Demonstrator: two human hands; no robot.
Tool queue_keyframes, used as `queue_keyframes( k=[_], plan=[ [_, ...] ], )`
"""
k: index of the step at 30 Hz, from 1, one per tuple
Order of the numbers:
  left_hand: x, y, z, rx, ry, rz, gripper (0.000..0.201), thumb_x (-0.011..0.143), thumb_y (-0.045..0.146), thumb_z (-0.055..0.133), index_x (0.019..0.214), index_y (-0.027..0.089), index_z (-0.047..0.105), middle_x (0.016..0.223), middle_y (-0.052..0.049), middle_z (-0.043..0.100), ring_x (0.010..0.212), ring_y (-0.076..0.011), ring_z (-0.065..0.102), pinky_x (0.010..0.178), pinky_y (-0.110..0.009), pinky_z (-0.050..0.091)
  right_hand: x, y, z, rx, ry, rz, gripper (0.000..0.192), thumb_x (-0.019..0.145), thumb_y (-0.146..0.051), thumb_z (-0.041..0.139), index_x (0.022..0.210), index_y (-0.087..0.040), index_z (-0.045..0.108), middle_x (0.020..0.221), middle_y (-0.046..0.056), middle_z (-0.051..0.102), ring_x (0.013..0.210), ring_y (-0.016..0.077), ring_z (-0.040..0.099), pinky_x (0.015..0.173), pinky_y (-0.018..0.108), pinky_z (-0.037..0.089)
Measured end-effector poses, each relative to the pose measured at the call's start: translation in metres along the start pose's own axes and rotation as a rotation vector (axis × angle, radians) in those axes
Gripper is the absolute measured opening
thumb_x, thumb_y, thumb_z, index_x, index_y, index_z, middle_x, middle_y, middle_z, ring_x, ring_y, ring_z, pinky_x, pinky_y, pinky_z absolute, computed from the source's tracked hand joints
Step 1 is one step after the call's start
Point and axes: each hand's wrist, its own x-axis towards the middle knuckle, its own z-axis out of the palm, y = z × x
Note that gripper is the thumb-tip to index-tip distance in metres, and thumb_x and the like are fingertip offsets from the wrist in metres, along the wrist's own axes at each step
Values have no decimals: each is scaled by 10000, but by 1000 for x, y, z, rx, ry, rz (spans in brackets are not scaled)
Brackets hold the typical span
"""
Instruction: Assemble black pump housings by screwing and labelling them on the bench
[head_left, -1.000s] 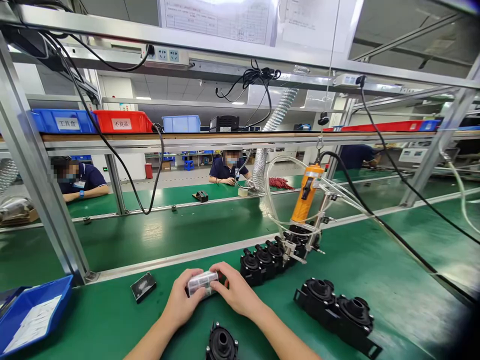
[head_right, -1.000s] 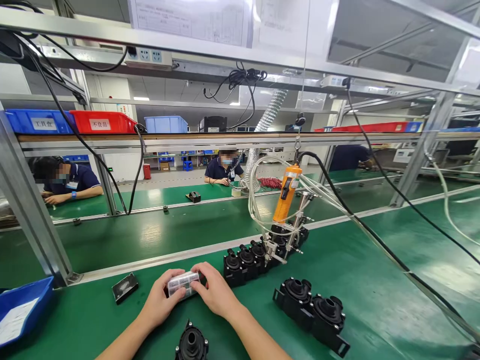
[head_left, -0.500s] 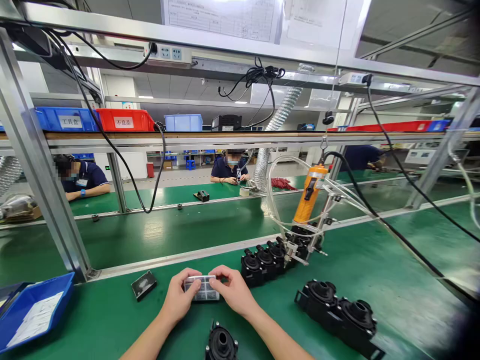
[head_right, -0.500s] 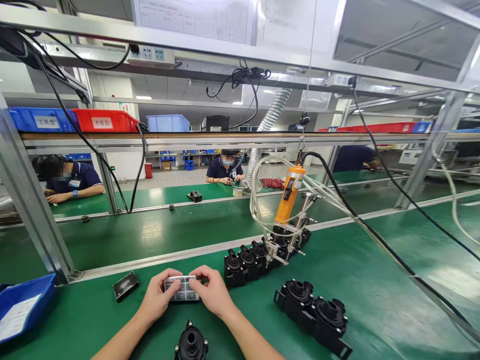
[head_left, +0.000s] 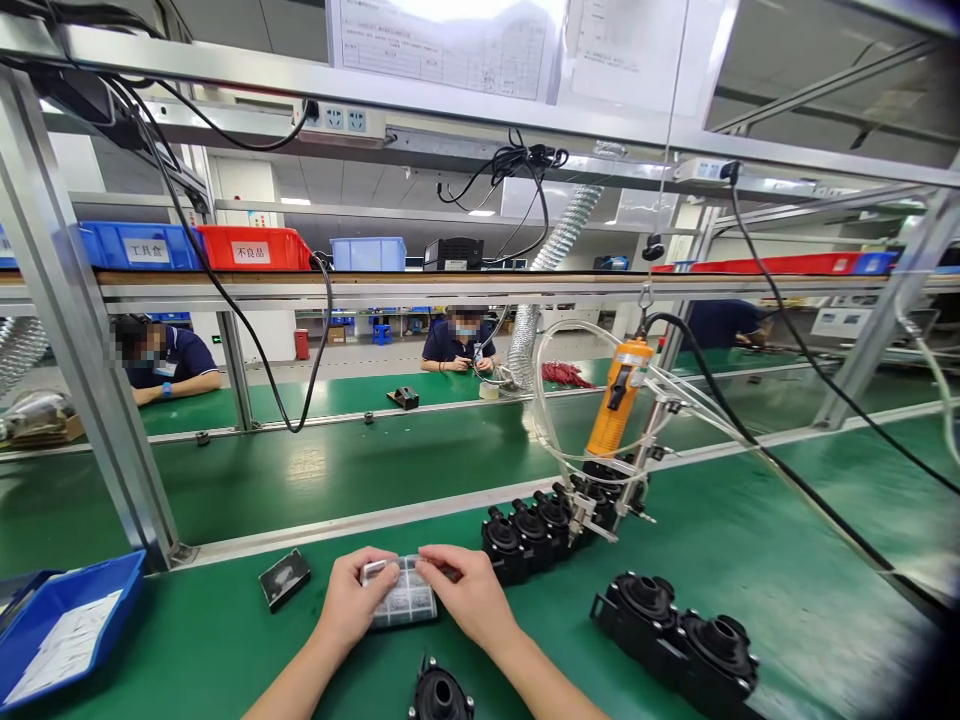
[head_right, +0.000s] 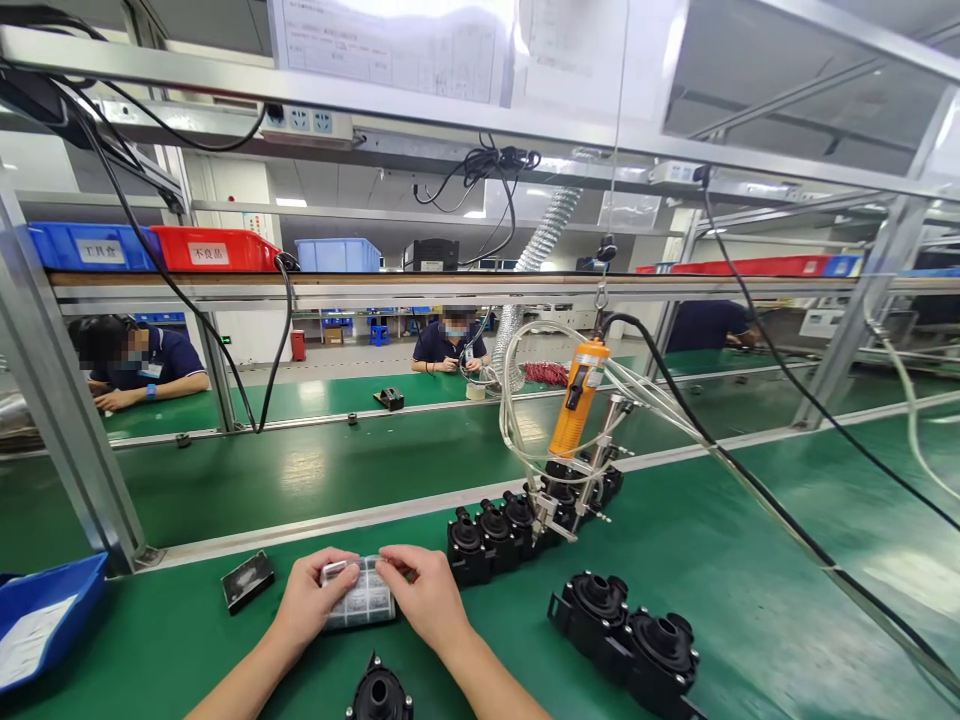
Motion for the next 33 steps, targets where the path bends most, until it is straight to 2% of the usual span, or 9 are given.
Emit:
queue_keyframes(
  k=[5,7,11,13,16,19,25,29,33],
  plan=[
    [1,3,2,-35,1,-11,483,763,616,851,889,151,812,768,-59,775,678,-182,650,653,-260,514,0,-11,-7,-77,31,-187,133,919,-293,726,896,-269,854,1149,97,749,1049,290,678,958,425,549],
    [0,3,4,-55,-4,-16,472,759,597,866,901,151,798,788,-54,772,689,-178,652,665,-258,523,0,-12,-7,-98,42,-228,155,907,-250,739,1017,-283,844,1224,94,720,1149,300,635,1024,450,528],
    [-2,2,7,-122,-15,-38,545,756,602,870,1054,158,766,865,-60,781,729,-189,679,696,-275,552,1,-10,-8,-134,0,-203,427,940,-177,674,1351,-288,704,1065,60,751,1129,284,632,1053,469,523],
    [-3,2,8,-156,-14,-51,565,810,642,804,1091,156,741,835,-61,778,716,-193,686,683,-281,553,1,-9,-8,-157,38,-189,435,960,-180,641,1386,-270,665,1024,55,742,1099,278,645,1059,473,524],
    [-3,3,10,-175,-12,-46,532,839,656,767,995,149,733,753,-52,754,661,-180,661,632,-261,521,0,-8,-8,-192,75,-221,521,955,-173,634,1464,-274,587,1085,61,734,1154,283,635,1089,478,514],
    [-4,4,12,-159,12,-19,517,825,657,780,911,149,730,704,-33,721,604,-147,598,582,-228,456,1,-9,-8,-205,69,-297,562,962,-145,609,1499,-294,539,1075,55,741,1179,287,616,1077,478,521],
    [-6,5,14,-99,28,10,511,841,649,767,836,140,726,652,-6,659,577,-121,511,553,-213,365,0,-12,-9,-218,10,-416,568,969,-99,579,1492,-312,516,982,28,726,1087,267,606,1014,456,521],
    [-7,5,15,-67,27,15,522,856,659,741,797,142,709,644,-1,649,579,-127,514,555,-219,374,-4,-17,-7,-128,-34,-364,444,980,-134,568,1399,-283,573,1001,34,690,1060,245,620,1017,427,510],
    [-9,5,16,-32,23,32,505,897,646,704,786,153,707,631,6,655,570,-135,546,545,-219,395,-5,-19,-5,4,70,-226,379,1008,-228,581,1382,-264,531,990,20,670,990,219,661,1053,429,497]
  ],
)
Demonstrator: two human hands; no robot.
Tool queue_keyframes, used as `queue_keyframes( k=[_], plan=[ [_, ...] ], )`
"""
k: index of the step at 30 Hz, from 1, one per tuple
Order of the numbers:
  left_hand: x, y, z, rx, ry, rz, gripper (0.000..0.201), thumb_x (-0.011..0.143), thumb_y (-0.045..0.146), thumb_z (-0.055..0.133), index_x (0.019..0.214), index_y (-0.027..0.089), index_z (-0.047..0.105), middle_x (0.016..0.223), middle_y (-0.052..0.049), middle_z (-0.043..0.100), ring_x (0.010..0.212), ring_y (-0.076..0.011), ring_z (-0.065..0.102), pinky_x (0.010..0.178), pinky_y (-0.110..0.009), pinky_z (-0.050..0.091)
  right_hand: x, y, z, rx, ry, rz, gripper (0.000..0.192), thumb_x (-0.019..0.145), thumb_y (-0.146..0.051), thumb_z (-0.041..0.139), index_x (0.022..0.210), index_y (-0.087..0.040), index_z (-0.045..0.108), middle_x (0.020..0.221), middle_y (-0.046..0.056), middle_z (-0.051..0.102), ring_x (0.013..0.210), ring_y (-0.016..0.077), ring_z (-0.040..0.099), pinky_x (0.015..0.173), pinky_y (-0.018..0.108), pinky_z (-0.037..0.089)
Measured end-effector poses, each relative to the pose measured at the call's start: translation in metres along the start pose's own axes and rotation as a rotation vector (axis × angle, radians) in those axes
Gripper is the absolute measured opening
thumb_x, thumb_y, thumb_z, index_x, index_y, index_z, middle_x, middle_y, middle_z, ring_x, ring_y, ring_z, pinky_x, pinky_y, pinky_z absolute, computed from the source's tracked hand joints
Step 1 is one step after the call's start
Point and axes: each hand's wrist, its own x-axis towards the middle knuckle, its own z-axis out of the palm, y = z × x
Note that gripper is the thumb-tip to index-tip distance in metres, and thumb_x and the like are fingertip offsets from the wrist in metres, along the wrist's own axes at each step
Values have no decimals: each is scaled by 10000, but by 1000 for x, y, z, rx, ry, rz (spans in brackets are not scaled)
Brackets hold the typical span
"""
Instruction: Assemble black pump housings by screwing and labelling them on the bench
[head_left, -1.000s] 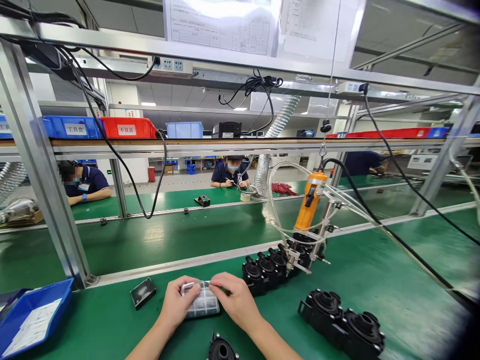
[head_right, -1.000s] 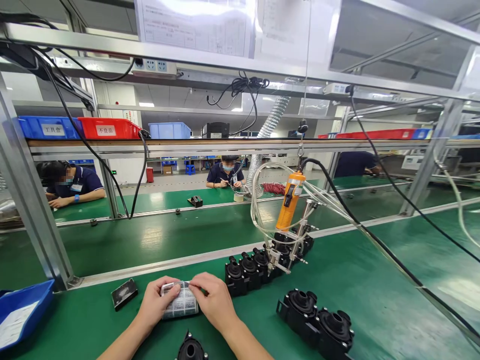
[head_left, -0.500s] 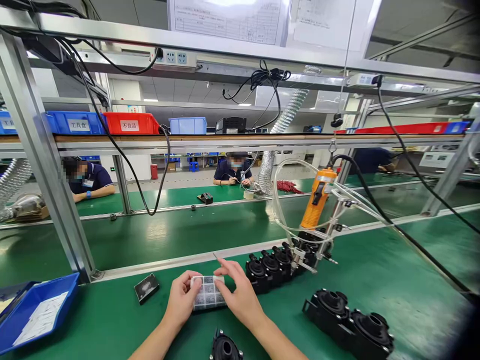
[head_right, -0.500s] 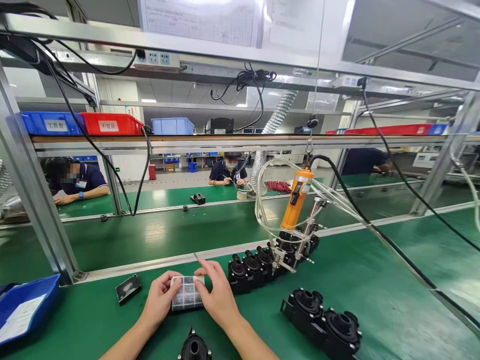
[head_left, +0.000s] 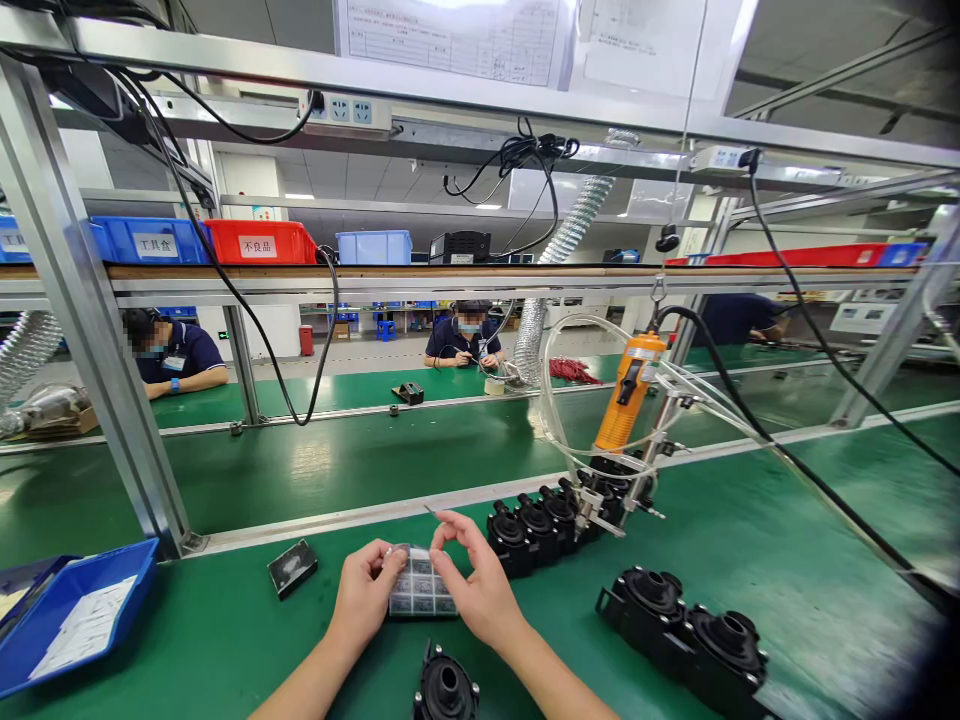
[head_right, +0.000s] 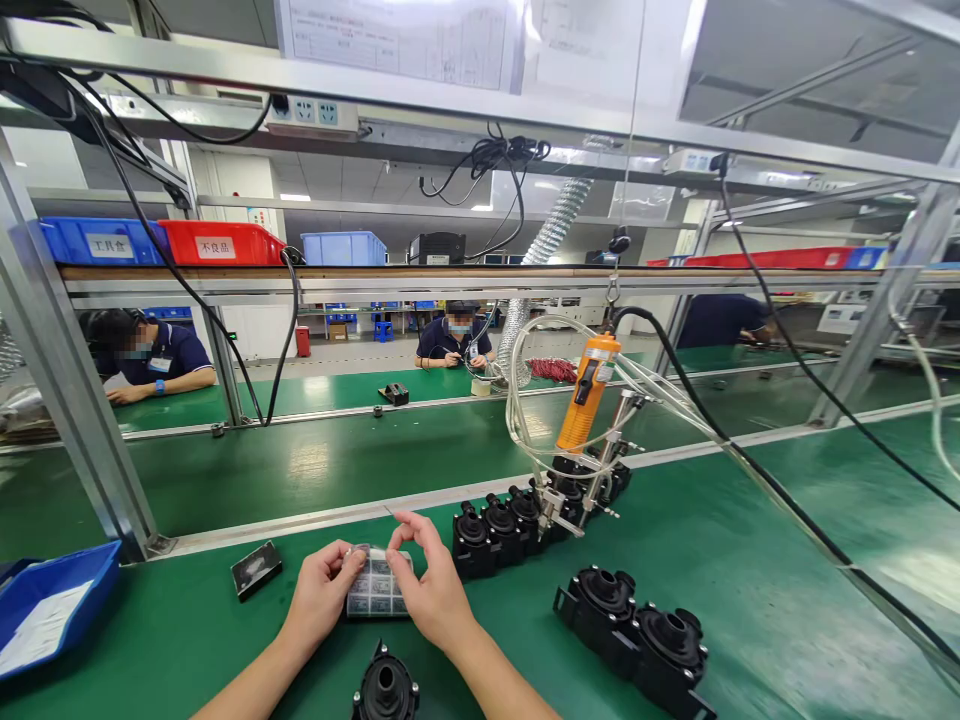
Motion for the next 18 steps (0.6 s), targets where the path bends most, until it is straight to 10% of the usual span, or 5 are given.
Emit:
queue_keyframes(
  k=[5,13,18],
  plan=[
    [-1,2,1,87,21,74,458,927,595,691,1102,176,756,878,-65,788,754,-211,703,674,-268,546,6,-2,-8,-10,107,33,600,1006,-276,590,1547,-278,331,1128,59,656,1090,248,653,1059,461,528],
    [12,4,-20,386,223,252,237,968,403,616,891,225,753,1335,-168,665,1233,-367,649,1023,-506,538,14,-2,-39,-707,352,-41,805,1027,-245,483,1686,-258,21,1580,206,333,1449,457,350,1144,722,380],
    [15,5,-31,536,325,311,265,1007,297,511,905,210,739,1480,-198,532,1437,-439,492,1128,-684,434,12,5,-42,-773,316,-18,867,973,-169,498,1685,-280,15,1627,211,214,1500,515,270,1107,764,403]
  ],
)
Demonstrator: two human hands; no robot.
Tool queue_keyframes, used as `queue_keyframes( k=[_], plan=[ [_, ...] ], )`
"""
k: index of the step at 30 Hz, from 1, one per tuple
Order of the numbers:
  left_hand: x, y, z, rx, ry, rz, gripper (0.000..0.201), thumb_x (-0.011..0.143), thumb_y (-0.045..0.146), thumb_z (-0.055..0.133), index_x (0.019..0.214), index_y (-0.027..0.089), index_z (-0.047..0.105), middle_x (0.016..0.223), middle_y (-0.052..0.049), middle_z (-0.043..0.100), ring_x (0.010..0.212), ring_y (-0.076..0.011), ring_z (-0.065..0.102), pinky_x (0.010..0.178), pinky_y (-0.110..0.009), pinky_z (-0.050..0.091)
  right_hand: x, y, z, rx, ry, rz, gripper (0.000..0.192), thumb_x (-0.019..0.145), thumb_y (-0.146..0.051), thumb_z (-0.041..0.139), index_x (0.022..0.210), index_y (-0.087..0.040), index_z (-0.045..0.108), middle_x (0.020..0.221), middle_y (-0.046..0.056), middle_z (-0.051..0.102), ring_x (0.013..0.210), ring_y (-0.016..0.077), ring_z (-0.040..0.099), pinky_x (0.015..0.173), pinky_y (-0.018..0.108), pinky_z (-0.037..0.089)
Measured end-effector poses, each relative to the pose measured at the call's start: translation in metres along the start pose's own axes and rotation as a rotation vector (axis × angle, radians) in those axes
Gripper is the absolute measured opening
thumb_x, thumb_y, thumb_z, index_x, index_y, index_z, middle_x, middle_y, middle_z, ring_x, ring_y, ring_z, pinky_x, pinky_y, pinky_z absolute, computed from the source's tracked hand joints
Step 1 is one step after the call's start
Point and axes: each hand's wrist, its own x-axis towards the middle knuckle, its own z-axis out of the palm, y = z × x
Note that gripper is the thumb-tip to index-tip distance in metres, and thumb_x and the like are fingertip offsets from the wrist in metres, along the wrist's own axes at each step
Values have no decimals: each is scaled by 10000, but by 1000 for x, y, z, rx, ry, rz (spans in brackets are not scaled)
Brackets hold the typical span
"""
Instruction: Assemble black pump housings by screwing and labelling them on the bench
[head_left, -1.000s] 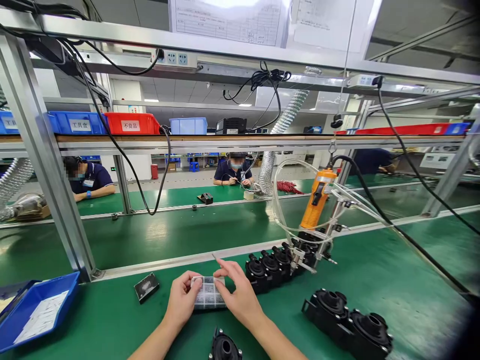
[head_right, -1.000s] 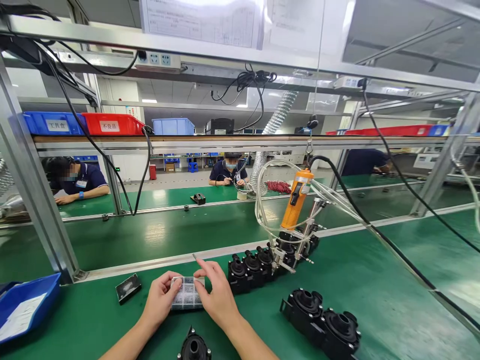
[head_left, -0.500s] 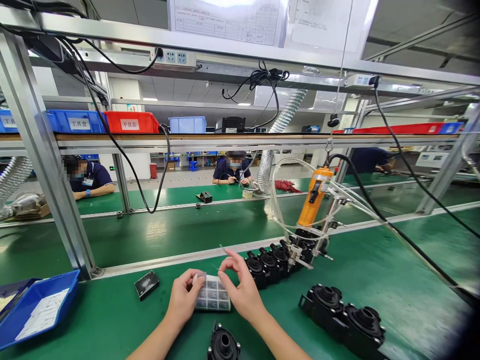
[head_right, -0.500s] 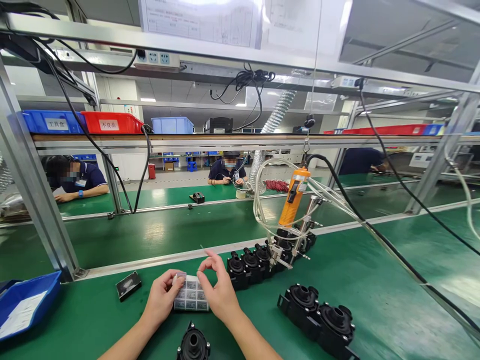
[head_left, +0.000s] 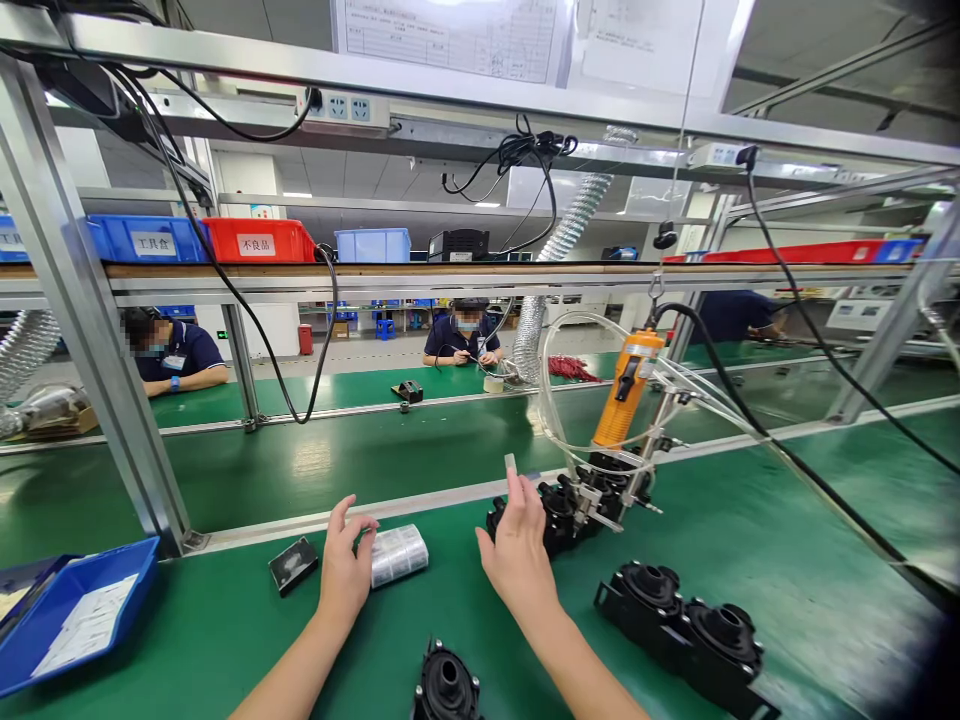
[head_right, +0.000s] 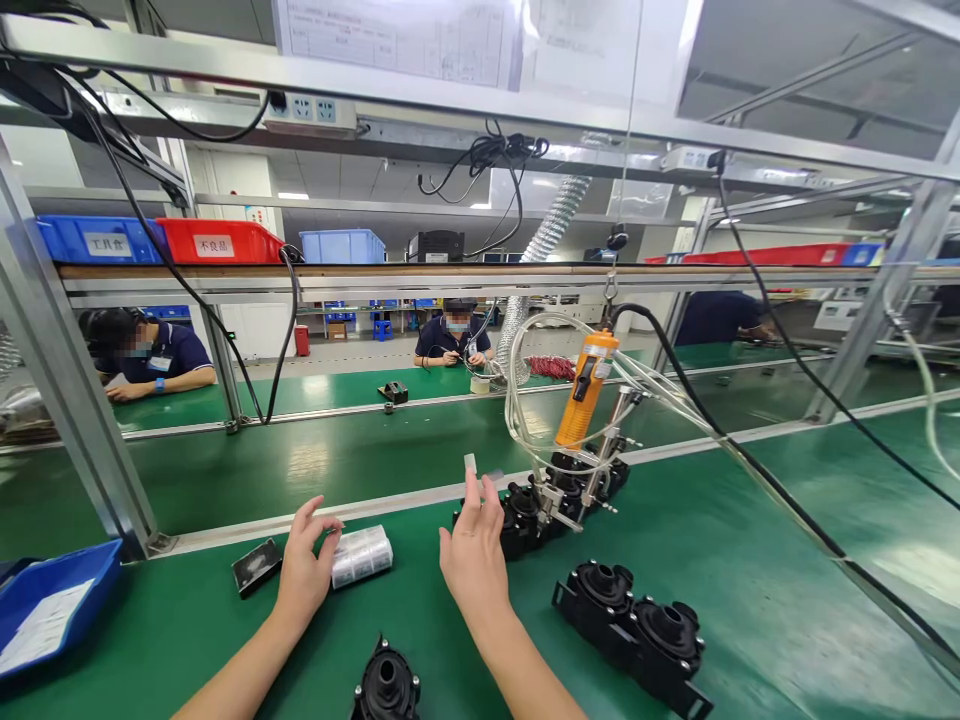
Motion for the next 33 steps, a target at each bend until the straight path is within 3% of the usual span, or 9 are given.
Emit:
queue_keyframes(
  k=[4,8,11,16,19,22,25,28,33],
  plan=[
    [-9,12,5,124,-115,227,342,1006,227,552,1315,277,688,1628,-128,466,1565,-364,354,1278,-627,296,-3,-6,2,125,-50,6,919,956,-192,573,1686,-289,25,1647,204,207,1507,482,308,1123,734,438],
    [-19,24,17,336,-467,449,918,880,-41,477,1664,375,245,1466,-81,671,1406,-328,577,1274,-722,230,-8,-15,1,297,-185,-40,1022,908,-213,694,1680,-325,33,1675,178,210,1479,405,408,1129,629,503],
    [-22,26,16,435,-360,342,1061,798,-144,369,1698,339,82,1362,-130,715,1406,-396,565,1205,-861,93,-10,-20,-6,272,-304,-50,1173,811,-165,786,1685,-354,28,1716,157,169,1578,427,234,1169,658,446],
    [-25,21,3,225,-435,296,1127,823,-7,649,1696,354,35,1757,-158,235,1627,-449,163,1268,-762,183,-4,-20,-25,497,-627,-102,1259,752,-21,762,1683,-417,12,1750,126,102,1482,311,458,1136,493,530],
    [-28,17,1,-125,-646,243,1366,725,115,853,1684,355,-90,1797,-156,-16,1641,-445,57,1283,-710,207,4,-12,-32,511,-679,-170,1350,684,-75,887,1688,-394,42,1761,121,105,1593,339,271,1239,530,400],
    [-28,20,0,-340,-741,98,1408,707,149,898,1682,355,-96,1763,-186,187,1612,-423,242,1286,-654,241,10,-1,-32,381,-618,-145,1343,678,-130,918,1691,-396,78,1758,130,131,1602,380,227,1229,571,392],
    [-26,28,0,-466,-772,-39,1341,718,197,915,1699,314,8,1470,-157,563,1264,-317,648,1127,-468,500,8,6,-23,373,-599,-93,1291,712,-157,889,1686,-427,86,1732,121,204,1485,355,447,1104,504,535],
    [-25,33,3,-435,-651,-128,1267,693,208,917,1695,293,146,1244,-76,616,1026,-236,673,971,-365,547,1,5,-6,408,-552,-23,1196,762,-175,822,1678,-449,103,1667,109,321,1274,291,604,967,447,600],
    [-21,26,9,-448,-478,-179,1071,819,322,824,1682,297,191,1265,-77,645,1122,-254,661,1044,-398,493,-5,-5,16,700,-369,275,809,924,-343,684,1616,-284,271,1137,75,633,807,190,630,640,305,538]
  ],
)
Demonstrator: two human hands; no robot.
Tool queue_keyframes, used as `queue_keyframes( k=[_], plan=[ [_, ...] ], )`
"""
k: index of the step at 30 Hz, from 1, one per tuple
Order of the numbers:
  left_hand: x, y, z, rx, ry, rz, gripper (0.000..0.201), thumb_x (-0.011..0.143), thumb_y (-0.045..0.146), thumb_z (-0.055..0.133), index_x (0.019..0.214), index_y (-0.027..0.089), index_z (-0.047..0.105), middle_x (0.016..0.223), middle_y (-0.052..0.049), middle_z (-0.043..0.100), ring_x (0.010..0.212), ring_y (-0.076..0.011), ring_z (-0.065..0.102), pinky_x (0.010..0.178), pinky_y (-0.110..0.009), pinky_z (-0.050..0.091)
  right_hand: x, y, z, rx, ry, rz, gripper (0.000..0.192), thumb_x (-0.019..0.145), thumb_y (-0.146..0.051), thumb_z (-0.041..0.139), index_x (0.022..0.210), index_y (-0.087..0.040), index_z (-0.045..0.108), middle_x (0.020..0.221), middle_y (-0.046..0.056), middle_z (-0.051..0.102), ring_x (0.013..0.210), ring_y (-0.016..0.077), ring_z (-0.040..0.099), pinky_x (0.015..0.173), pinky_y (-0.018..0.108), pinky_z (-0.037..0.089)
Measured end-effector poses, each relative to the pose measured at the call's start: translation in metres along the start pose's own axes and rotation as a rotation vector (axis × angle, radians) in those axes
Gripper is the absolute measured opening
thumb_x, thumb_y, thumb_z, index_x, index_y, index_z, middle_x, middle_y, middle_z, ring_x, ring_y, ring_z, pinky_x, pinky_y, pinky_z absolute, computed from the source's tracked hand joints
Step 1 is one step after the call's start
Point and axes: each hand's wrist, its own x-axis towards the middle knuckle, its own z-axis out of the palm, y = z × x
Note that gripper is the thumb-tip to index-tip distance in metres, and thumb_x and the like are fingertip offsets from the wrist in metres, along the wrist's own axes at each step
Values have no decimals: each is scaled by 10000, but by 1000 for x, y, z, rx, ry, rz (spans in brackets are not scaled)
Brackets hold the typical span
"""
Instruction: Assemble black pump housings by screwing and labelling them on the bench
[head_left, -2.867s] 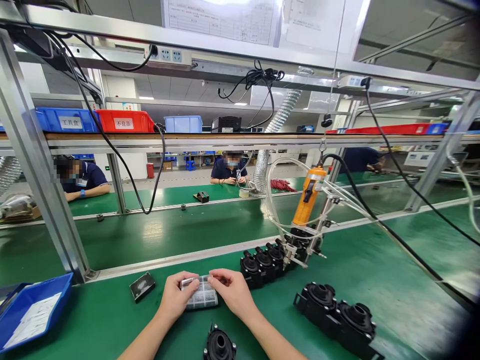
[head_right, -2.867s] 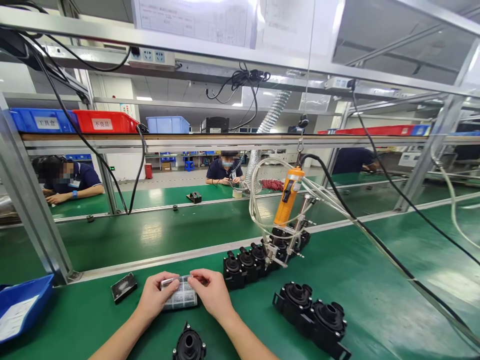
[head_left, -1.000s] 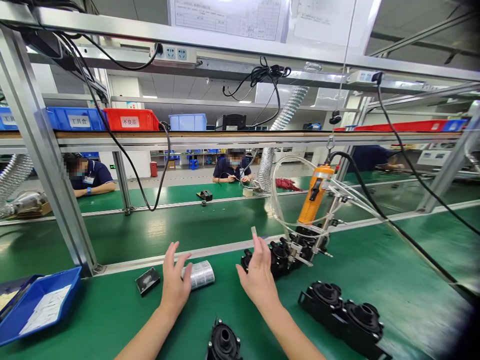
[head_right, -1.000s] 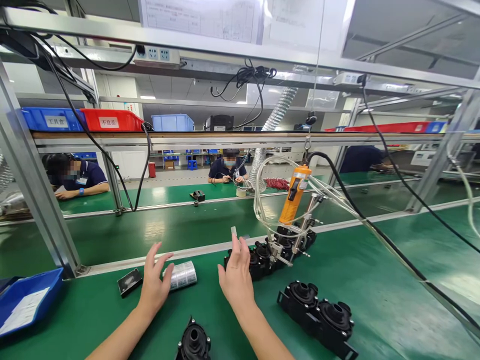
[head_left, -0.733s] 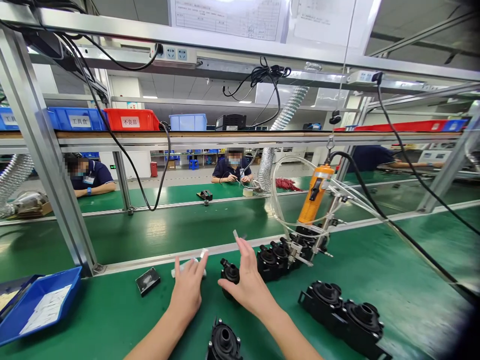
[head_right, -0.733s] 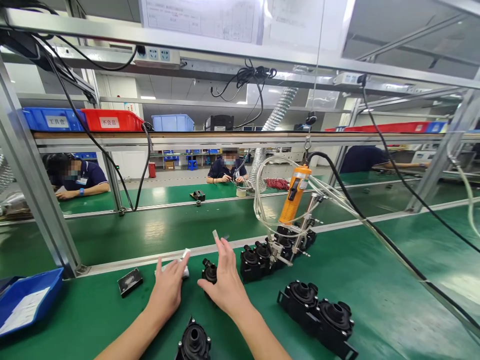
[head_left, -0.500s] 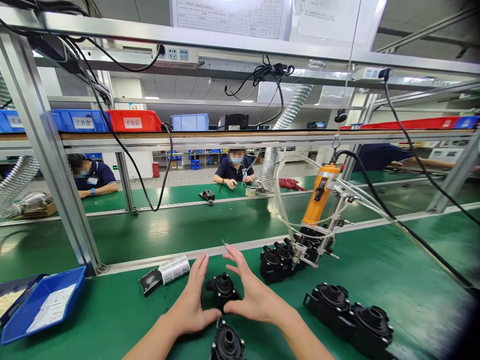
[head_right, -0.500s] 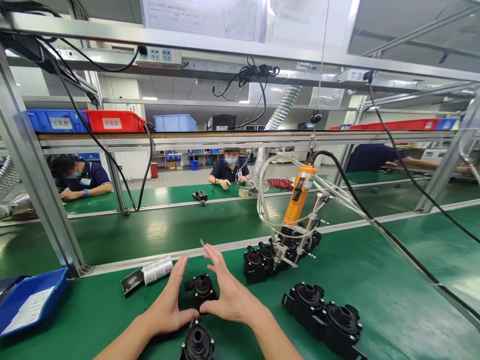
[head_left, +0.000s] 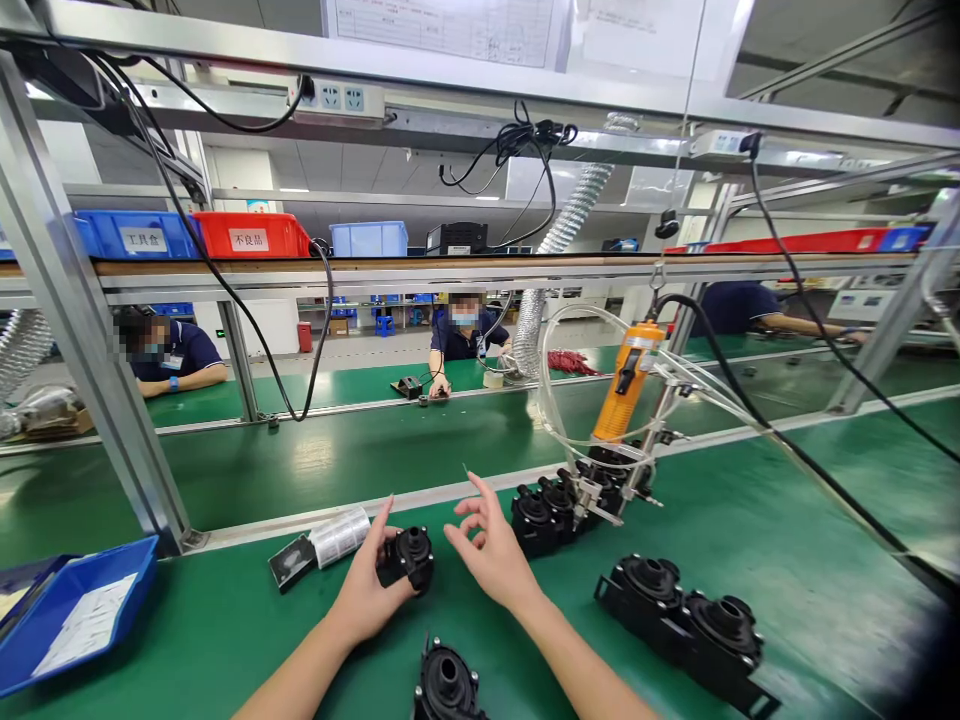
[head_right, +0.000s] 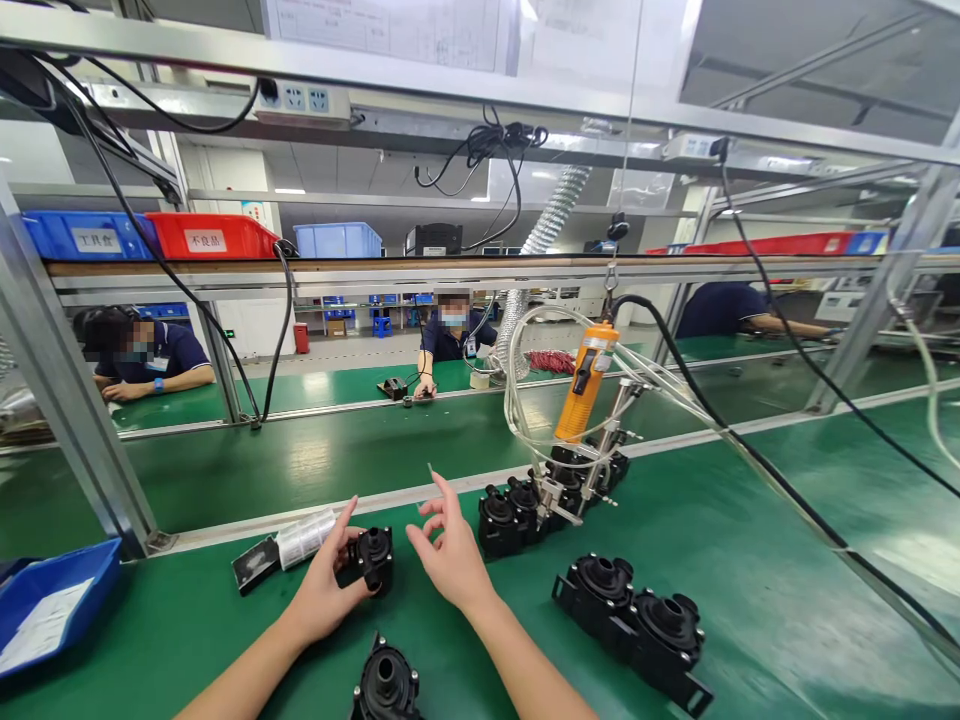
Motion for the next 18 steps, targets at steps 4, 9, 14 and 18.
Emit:
queue_keyframes(
  k=[4,9,14,18],
  plan=[
    [5,-5,-3,-89,62,-60,1035,864,442,784,1681,259,176,1134,-60,707,1003,-233,692,975,-380,521,-2,-6,13,453,1,92,735,882,-476,784,1451,-212,400,791,-30,597,588,128,504,518,240,384],
    [11,-9,-7,-185,99,-117,1061,866,584,766,1672,197,195,1106,-83,728,1025,-252,710,1006,-408,526,-12,-11,28,639,-168,192,814,800,-502,887,1412,-230,425,743,-50,609,519,83,396,473,210,237],
    [14,-12,-12,-225,78,-130,1067,813,661,790,1644,209,298,1141,-111,746,1083,-280,723,1030,-428,531,-15,-6,40,648,-169,291,881,738,-526,936,1381,-205,426,744,-41,649,540,86,452,506,209,264],
    [13,-12,-12,-233,78,-136,1059,814,662,794,1643,218,307,1165,-118,745,1100,-290,719,1047,-446,519,-18,-4,46,641,-156,343,904,709,-543,950,1355,-187,427,746,-35,675,558,97,501,541,220,309]
  ],
)
